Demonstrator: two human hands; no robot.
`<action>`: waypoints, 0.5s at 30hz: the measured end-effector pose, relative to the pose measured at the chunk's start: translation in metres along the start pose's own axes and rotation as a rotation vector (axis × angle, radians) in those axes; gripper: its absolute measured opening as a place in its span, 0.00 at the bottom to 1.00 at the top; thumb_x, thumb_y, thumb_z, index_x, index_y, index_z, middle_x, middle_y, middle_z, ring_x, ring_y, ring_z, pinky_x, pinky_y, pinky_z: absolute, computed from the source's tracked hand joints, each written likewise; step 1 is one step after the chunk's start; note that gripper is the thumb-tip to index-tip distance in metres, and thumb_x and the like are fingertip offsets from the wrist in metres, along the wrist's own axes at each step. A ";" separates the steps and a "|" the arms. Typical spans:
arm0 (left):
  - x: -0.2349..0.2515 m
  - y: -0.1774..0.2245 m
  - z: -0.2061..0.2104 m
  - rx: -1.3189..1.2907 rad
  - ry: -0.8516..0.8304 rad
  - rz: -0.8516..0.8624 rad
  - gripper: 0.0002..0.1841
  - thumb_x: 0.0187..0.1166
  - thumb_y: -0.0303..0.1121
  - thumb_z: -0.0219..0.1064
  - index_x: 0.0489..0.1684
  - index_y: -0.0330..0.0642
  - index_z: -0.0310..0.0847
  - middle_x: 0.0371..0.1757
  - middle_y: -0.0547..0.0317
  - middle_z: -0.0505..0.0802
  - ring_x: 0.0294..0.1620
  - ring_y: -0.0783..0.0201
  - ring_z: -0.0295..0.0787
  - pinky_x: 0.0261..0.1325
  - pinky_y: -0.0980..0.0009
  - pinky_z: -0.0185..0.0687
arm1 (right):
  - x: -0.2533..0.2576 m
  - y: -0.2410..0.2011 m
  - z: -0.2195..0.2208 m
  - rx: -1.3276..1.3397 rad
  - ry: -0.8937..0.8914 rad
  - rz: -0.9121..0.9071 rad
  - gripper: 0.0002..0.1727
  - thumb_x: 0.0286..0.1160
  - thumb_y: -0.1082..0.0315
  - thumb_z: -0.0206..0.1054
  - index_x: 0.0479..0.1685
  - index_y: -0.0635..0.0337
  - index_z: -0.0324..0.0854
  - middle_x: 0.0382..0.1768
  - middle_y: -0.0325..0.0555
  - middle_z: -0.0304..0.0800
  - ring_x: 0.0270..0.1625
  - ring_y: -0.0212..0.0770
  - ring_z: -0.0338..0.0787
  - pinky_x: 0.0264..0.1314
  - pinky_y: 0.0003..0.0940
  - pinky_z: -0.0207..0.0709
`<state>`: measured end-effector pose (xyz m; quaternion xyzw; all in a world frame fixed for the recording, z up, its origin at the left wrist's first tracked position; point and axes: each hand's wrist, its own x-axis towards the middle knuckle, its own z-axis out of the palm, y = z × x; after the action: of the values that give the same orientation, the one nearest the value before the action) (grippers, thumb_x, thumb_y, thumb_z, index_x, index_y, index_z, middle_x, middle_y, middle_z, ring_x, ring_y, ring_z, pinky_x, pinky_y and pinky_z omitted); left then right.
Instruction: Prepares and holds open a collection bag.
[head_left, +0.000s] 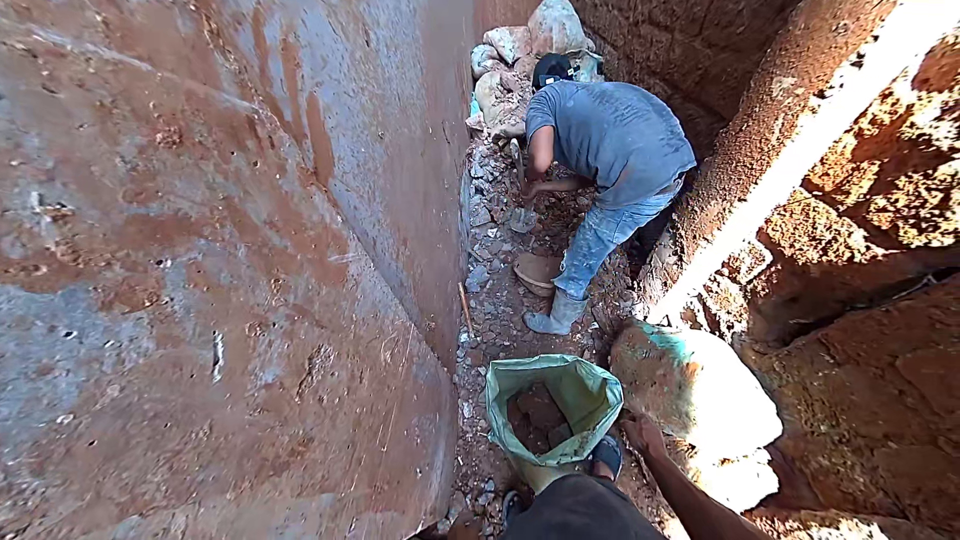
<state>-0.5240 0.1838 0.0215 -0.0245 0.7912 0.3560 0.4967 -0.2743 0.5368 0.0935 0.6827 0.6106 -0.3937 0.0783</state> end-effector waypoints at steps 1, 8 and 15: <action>-0.002 0.006 0.003 -0.022 -0.002 -0.004 0.20 0.84 0.26 0.62 0.71 0.24 0.74 0.61 0.29 0.88 0.57 0.41 0.91 0.62 0.48 0.85 | -0.001 0.003 -0.001 0.003 0.005 0.005 0.20 0.84 0.58 0.63 0.62 0.62 0.88 0.64 0.61 0.90 0.73 0.60 0.85 0.75 0.62 0.74; -0.004 0.040 0.006 -0.014 -0.018 0.063 0.18 0.85 0.24 0.59 0.70 0.23 0.74 0.60 0.29 0.88 0.54 0.43 0.91 0.59 0.51 0.86 | -0.019 0.032 -0.012 -0.014 -0.022 0.064 0.23 0.87 0.57 0.61 0.65 0.67 0.85 0.67 0.66 0.87 0.75 0.63 0.83 0.78 0.62 0.70; 0.006 0.044 -0.002 0.011 -0.013 0.052 0.17 0.85 0.26 0.62 0.66 0.25 0.77 0.59 0.30 0.89 0.55 0.42 0.92 0.60 0.49 0.86 | -0.009 0.047 -0.009 0.011 -0.011 0.077 0.21 0.88 0.59 0.60 0.66 0.66 0.85 0.65 0.66 0.88 0.71 0.62 0.86 0.76 0.61 0.74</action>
<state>-0.5460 0.2177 0.0407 0.0009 0.7903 0.3646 0.4925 -0.2279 0.5239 0.0877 0.7039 0.5813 -0.3975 0.0931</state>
